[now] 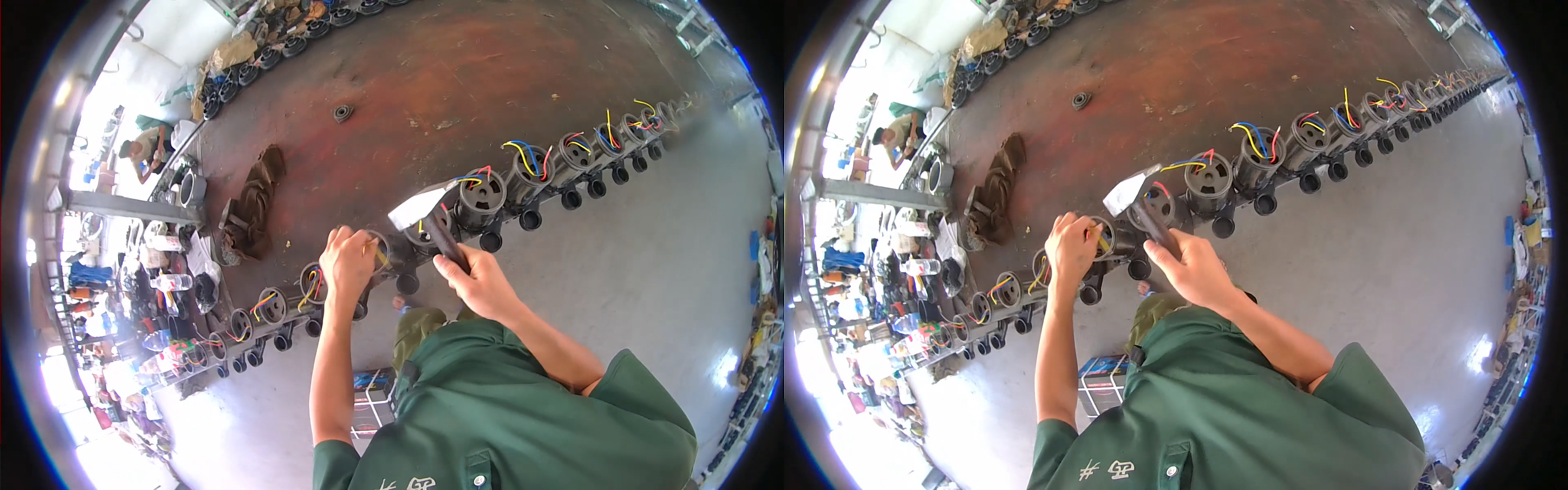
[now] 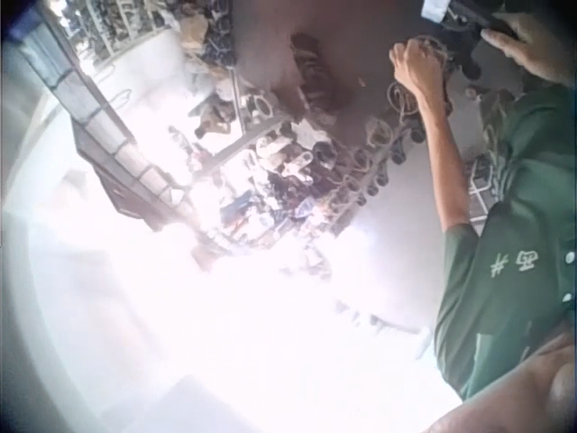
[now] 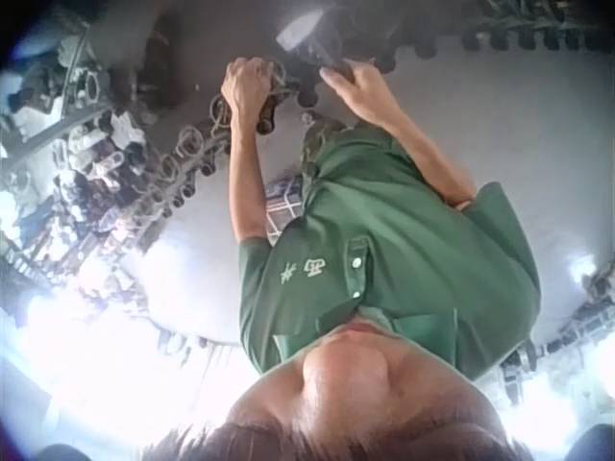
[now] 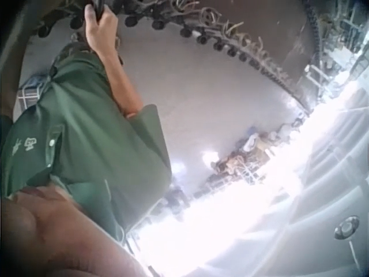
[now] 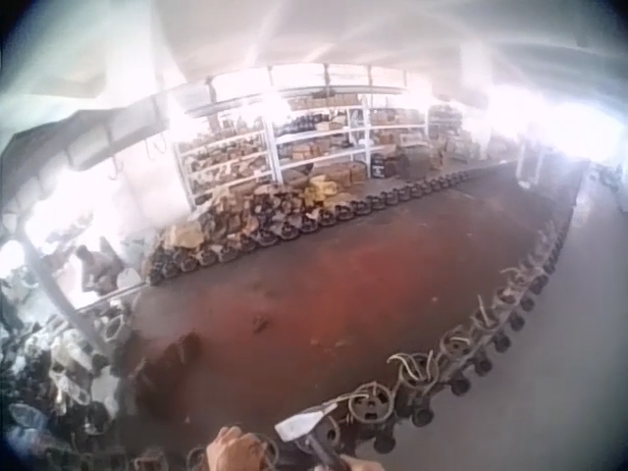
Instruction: The person assembles components on a conveyor line using a hammer and pliers to secure parts and wires into cylindrical housings.
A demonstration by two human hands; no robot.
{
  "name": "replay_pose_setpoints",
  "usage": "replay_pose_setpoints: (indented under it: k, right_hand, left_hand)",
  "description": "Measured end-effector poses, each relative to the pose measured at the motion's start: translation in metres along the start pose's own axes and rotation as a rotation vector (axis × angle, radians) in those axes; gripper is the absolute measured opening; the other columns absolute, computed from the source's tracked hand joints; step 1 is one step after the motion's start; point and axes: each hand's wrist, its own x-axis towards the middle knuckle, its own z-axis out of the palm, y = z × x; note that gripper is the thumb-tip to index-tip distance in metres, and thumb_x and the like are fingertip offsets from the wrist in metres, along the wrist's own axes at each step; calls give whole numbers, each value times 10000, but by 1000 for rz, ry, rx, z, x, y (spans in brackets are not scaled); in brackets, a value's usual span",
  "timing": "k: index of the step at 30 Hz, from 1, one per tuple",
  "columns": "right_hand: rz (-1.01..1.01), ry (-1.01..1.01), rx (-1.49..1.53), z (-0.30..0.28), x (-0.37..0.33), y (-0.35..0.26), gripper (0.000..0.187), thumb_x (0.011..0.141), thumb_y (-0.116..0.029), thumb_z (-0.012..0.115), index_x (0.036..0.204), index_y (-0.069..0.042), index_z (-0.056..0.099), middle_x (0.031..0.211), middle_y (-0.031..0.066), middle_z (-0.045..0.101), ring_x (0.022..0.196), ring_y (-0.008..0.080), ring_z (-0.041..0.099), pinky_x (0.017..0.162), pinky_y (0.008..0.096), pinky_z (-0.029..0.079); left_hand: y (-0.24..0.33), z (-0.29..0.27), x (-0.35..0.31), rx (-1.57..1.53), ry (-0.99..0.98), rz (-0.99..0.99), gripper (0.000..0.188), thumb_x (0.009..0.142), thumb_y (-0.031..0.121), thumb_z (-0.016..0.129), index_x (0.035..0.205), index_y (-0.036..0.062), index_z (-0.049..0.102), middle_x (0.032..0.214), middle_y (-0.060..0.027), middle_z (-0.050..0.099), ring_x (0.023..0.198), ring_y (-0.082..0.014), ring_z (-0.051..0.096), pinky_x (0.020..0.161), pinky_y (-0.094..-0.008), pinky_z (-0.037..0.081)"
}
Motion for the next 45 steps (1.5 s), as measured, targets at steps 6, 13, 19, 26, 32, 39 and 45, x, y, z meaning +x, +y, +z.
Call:
replay_pose_setpoints:
  k: [6,13,19,26,32,39,45]
  right_hand:
    - [52,-100,-96,-12,-7,-8,371,1016,-346,609,989,21,648,731,72,694,684,151,669,655,324,502]
    - [26,-112,-280,14,4,1,414,1013,-392,609,858,-9,590,638,39,523,587,109,482,566,324,430]
    - [-186,-124,-565,49,23,10,369,1015,-354,615,937,6,636,625,133,562,569,191,553,564,367,443]
    - [-177,-222,-646,57,52,44,357,1014,-349,627,860,-28,596,655,3,566,519,108,505,479,324,403]
    - [39,-260,-409,65,33,-19,313,1070,-354,533,950,-68,575,616,-83,445,465,12,389,407,202,297]
    - [-135,-203,-822,73,48,41,413,1028,-369,597,910,26,623,658,97,591,616,163,566,612,372,476]
    - [-72,-242,-517,72,31,-21,321,1063,-329,545,891,-59,562,646,-62,460,501,17,387,431,213,299]
  left_hand:
    - [2,8,-60,-341,333,-5,105,854,19,770,956,27,749,722,-98,610,596,-219,554,567,-319,442]
    - [-11,56,-110,-391,459,80,260,863,-92,649,1108,-10,676,741,-96,614,604,-214,587,593,-313,491]
    - [-16,69,-111,-484,526,142,288,828,-87,642,1110,-31,624,712,-99,575,599,-267,590,569,-356,489]
    - [-20,96,-119,-535,505,151,315,793,11,739,1088,40,634,731,-98,584,618,-309,605,561,-398,504]
    - [-22,105,-112,-514,550,163,276,814,64,764,1027,87,590,661,-40,510,559,-268,570,523,-400,478]
    - [-35,108,-122,-517,529,221,340,724,160,672,1051,105,598,649,4,490,537,-219,567,496,-368,466]
    - [-36,98,-122,-582,499,204,318,792,102,679,1099,128,599,645,-7,518,538,-225,590,472,-364,465]
